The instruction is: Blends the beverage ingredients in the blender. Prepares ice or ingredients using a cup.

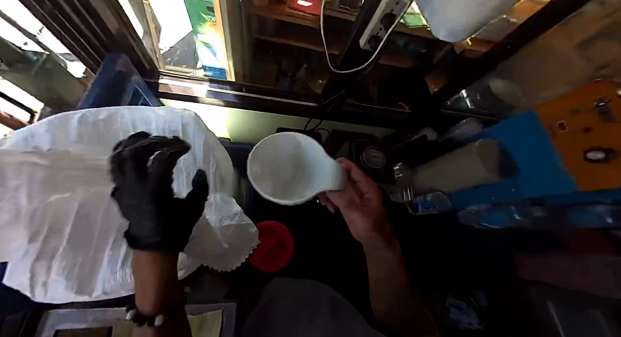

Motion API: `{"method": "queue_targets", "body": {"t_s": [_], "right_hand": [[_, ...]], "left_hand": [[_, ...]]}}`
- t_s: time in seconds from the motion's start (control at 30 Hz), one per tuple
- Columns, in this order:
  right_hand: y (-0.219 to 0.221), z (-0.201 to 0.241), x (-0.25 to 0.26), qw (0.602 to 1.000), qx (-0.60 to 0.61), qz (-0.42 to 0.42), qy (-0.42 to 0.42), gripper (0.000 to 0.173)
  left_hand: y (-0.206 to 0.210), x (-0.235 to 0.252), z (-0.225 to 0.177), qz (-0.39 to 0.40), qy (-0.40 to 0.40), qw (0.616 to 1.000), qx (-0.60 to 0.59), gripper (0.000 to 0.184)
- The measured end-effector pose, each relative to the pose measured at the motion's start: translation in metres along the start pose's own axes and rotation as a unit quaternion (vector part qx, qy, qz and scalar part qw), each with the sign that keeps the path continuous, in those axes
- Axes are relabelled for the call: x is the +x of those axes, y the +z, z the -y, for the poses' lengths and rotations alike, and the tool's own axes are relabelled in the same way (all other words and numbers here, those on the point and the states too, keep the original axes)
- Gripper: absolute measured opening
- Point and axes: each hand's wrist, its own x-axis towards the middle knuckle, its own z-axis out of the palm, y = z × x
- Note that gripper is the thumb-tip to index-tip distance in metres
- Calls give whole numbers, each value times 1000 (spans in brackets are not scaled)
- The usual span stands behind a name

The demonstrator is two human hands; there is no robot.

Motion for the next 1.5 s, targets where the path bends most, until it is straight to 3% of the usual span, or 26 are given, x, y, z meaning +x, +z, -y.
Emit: {"method": "queue_targets", "body": {"t_s": [0.1,0.2,0.33,0.43,0.53,0.63,0.77,0.83,0.9,1.0,1.23,1.33,1.5], "right_hand": [[-65,3,-7,990,-120,-69,-15,34],[-100,-5,-12,968,-216,-130,-7,29],[-117,-29,-19,948,-273,-164,8,27],[-117,-51,-20,939,-298,-170,17,26],[-111,-65,-12,929,-332,-162,8,25],[-107,-67,0,918,-372,-140,-16,26],[-102,-71,12,905,-408,-80,-92,24],[-97,-75,20,893,-424,-71,-134,24],[-89,-75,33,885,-436,-71,-148,23],[-75,-73,54,862,-493,-43,-108,21],[-70,-80,43,846,-517,-66,-110,21],[-68,-81,44,827,-555,-38,-81,26],[-61,-69,41,846,-523,-84,-66,29]], "left_hand": [[98,66,-18,187,81,974,-95,36],[181,103,-48,365,114,919,-91,55],[230,125,-71,454,124,882,2,57],[267,127,-56,445,144,882,46,57],[248,144,-63,472,127,871,-36,60],[210,155,-54,450,-10,861,-236,64],[173,150,-44,352,-158,803,-454,47],[154,144,-57,315,-178,785,-503,41],[162,144,-45,305,-191,740,-568,40],[176,147,-30,317,-200,705,-602,35],[192,143,-16,314,-185,689,-627,35],[191,143,-18,299,-195,684,-636,38],[187,143,-15,296,-186,681,-644,36]]}}
